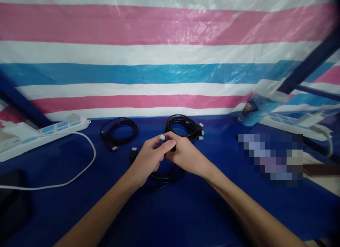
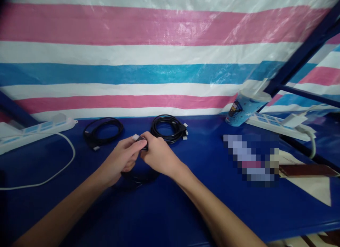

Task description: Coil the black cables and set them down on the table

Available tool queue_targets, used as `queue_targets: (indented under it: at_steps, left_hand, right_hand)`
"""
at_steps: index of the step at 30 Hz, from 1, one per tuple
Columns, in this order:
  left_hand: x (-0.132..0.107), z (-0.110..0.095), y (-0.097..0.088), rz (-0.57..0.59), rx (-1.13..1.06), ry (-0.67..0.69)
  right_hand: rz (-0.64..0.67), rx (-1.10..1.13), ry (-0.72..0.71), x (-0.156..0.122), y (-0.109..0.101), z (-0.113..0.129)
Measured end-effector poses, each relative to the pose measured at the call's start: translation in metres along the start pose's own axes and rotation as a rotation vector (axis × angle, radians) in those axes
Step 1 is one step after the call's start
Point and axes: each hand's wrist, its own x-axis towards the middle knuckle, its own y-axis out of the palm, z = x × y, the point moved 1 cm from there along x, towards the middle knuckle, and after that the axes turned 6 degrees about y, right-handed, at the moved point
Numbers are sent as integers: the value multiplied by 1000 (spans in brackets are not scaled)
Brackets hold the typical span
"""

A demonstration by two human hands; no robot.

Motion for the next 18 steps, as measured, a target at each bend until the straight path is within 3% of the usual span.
queue_targets:
  at_steps: [4, 7, 10, 14, 16, 18]
  left_hand:
    - [5, -5, -6, -172, -167, 114]
    - [6, -12, -12, -182, -328, 147]
    - [3, -17, -15, -19, -420, 116]
    - [-4, -16, -14, 342, -426, -10]
    - [-7, -9, -9, 482, -241, -111]
    - [-8, -2, -2, 494, -7, -148]
  right_hand:
    - [-49, 169, 30, 1, 15, -1]
    - [-24, 328, 85, 4, 19, -1]
    - [60, 376, 130, 4, 2, 0]
    - [257, 263, 162, -2, -37, 7]
    - [357, 163, 175, -8, -45, 10]
    - [412, 93, 174, -12, -40, 12]
